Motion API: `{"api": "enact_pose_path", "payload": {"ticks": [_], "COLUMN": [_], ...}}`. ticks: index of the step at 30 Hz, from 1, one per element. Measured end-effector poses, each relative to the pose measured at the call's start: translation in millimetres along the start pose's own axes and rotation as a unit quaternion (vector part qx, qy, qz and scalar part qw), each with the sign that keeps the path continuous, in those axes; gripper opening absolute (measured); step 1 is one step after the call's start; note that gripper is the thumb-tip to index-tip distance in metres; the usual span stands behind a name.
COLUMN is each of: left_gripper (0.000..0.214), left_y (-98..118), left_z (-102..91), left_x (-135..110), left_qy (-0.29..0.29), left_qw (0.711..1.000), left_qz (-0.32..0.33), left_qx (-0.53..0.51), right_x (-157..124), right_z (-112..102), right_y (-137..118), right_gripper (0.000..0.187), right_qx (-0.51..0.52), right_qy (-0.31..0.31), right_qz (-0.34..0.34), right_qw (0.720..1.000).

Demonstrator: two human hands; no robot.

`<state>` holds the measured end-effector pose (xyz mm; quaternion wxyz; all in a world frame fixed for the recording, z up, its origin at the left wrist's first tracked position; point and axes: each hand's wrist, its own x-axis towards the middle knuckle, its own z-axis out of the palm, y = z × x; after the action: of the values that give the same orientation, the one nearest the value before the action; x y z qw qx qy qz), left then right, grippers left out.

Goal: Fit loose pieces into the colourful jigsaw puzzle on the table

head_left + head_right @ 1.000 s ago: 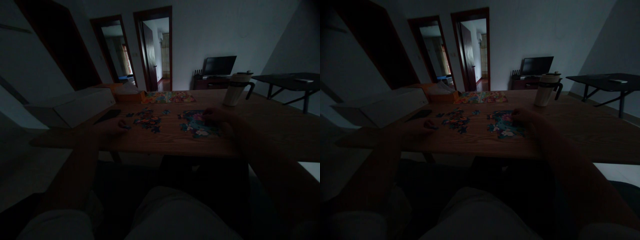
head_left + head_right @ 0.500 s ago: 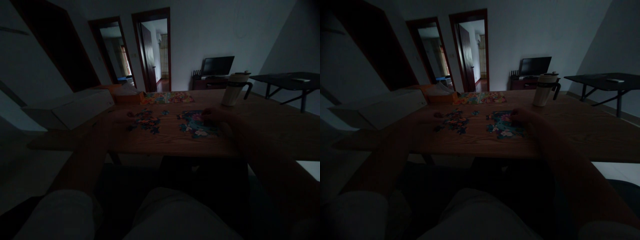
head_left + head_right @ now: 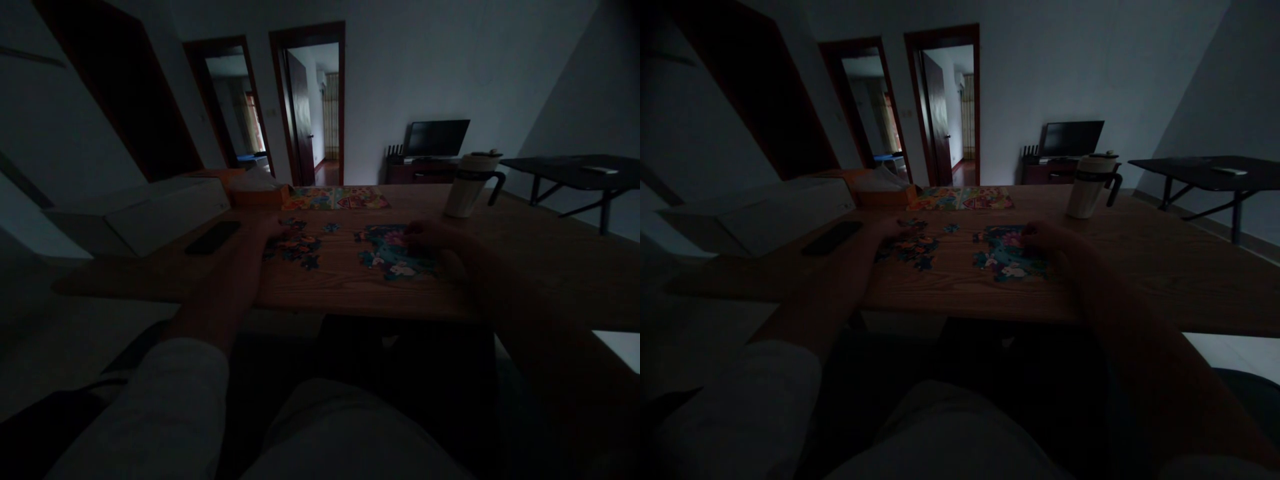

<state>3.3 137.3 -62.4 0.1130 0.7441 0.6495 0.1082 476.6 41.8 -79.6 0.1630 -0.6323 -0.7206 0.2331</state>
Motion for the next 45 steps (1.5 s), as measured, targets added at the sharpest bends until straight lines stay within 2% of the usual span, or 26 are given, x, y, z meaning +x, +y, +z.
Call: {"api": "enact_pose_path", "payload": {"ticks": [2, 4, 7, 12, 16, 19, 25, 30, 37, 39, 41, 45], "left_gripper": [0.048, 0.043, 0.045, 0.054, 0.045, 0.040, 0.040, 0.049, 0.044, 0.050, 0.061, 0.075], "left_y": [-7, -10, -7, 19, 31, 27, 15, 11, 16, 24, 35, 58], "left_z": [-4.2, -9.5, -10.8, 6.0, 19.8, 24.0, 24.3, 22.0, 9.7, 5.5, 2.5, 0.8], "left_x": [-8, -13, -15, -9, 0, 8, 16, 10, -2, -9, -19, -35], "left_qy": [-0.010, -0.020, -0.001, 0.077, 0.056, 0.024, 0.018, 0.034, 0.041, 0.022, -0.021, -0.087], "left_qw": [1.000, 1.000, 1.000, 0.992, 0.986, 0.988, 0.991, 0.993, 0.992, 0.988, 0.983, 0.981], "left_qz": [-0.016, 0.004, 0.017, 0.082, 0.141, 0.136, 0.135, 0.111, 0.114, 0.142, 0.167, 0.174], "left_qx": [-0.003, -0.013, -0.015, 0.052, 0.069, 0.062, 0.010, -0.034, -0.036, -0.060, -0.076, -0.024], "right_x": [0, 0, 0, 2, 3, 2, 3, 6, 5, 4, 4, 6], "right_z": [1, 1, 2, 3, 3, 3, 3, 4, 5, 4, 3, 2], "right_y": [1, 2, 3, 6, 7, 7, 7, 11, 12, 10, 9, 11], "right_gripper": [0.028, 0.027, 0.026, 0.028, 0.036, 0.034, 0.026, 0.029, 0.031, 0.031, 0.029, 0.032], "right_qx": [0.008, 0.017, 0.033, 0.045, 0.056, 0.049, 0.053, 0.041, 0.065, 0.066, 0.048, 0.030], "right_qy": [-0.003, -0.007, -0.018, -0.026, -0.022, -0.019, -0.024, -0.010, -0.025, -0.024, -0.018, -0.017], "right_qz": [0.001, 0.004, 0.011, 0.008, 0.018, 0.019, 0.012, 0.014, 0.011, 0.015, 0.013, 0.001], "right_qw": [1.000, 1.000, 0.999, 0.999, 0.998, 0.998, 0.998, 0.999, 0.998, 0.997, 0.999, 0.999]}}
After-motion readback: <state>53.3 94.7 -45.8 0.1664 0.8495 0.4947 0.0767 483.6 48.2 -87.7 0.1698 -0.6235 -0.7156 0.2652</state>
